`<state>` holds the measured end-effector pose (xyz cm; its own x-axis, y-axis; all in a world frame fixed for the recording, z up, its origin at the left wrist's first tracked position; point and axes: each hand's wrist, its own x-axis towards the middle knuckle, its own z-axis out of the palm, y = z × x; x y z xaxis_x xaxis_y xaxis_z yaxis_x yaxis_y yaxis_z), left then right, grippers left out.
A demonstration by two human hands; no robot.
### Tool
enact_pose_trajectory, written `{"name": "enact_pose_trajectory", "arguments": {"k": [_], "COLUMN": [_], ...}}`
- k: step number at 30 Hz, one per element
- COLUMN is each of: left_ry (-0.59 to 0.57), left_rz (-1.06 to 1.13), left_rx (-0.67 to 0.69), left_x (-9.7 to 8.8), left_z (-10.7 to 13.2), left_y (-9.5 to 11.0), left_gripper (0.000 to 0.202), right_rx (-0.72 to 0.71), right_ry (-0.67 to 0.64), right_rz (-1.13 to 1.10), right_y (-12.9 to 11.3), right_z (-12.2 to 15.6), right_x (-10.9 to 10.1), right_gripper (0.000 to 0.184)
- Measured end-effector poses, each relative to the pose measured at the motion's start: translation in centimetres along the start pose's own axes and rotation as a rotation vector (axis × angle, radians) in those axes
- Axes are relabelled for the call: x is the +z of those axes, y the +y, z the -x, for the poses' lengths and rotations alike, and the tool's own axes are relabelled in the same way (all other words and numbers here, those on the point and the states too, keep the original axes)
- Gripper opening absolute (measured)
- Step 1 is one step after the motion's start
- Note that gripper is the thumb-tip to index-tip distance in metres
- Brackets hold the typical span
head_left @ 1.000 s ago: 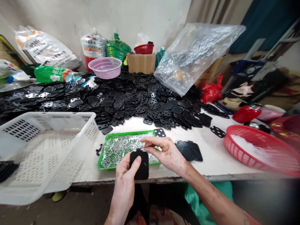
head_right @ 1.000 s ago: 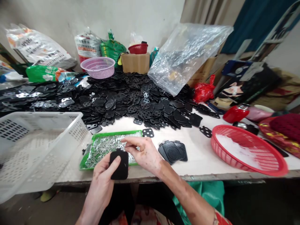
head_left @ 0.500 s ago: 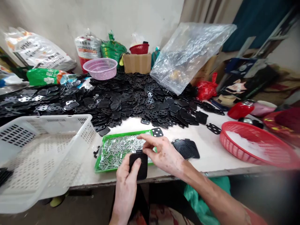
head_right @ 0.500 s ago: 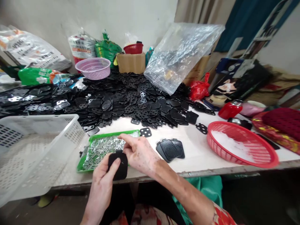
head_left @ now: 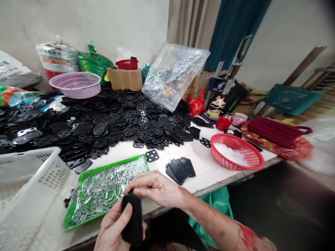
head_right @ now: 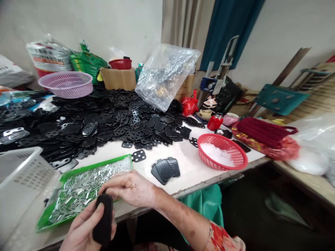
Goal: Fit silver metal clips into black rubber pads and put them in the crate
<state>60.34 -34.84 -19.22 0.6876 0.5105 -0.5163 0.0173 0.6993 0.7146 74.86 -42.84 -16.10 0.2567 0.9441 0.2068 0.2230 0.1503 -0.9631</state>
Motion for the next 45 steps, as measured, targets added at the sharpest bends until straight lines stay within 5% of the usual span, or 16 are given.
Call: {"name": "enact_pose_trajectory", "arguments": {"k": [7,11,14,25,31,35,40,45], "left_ry": [0.163,0.021,-0.052,-0.074,-0.083,-0.212,-0.422,-0.437], "left_rz": [-0.381,-0.532,-0.508,-0.528,-0.561,-0.745,-1.127,-1.423], "left_rx": [0.304,0.265,0.267,0.280,0.305,0.362,0.728,0.748], "left_x": [-0.5,0.1,0.5,-0.3,0.7,1.1,0.8,1.2], "left_z": [-0.6,-0.3,-0.5,-1.5,-0.9,-0.2,-1.3,-2.3], "left_y": [-0.1,-0.1,-0.5,-1.5,-1.0,-2.7,-6.5,-7.8], "left_gripper": [0.038,0.057,0.059,0.048,0.041,0.033,0.040,0.053], "right_rx": [0.178,0.262,0.340,0.406,0.253,0.220,0.249,0.302], "right_ry": [0.292,0.401,0.462,0.316,0.100,-0.086,-0.102,-0.068], "right_rz": [-0.092,-0.125,0.130,1.102,1.261,1.386,1.413,1.400], "right_y": [2.0,3.4,4.7,5.6,5.7,6.4,6.7,6.0], "right_z": [2.1,3.3,4.1,3.6,-0.6,-3.5,-3.9,-2.9], "right_x": [0.5,-3.0,-6.1,-6.8,-8.0,-7.8,-7.5,-8.3], "right_gripper": [0.031,0.034,0.035,0.028,0.024,0.032,0.031,0.024]}}
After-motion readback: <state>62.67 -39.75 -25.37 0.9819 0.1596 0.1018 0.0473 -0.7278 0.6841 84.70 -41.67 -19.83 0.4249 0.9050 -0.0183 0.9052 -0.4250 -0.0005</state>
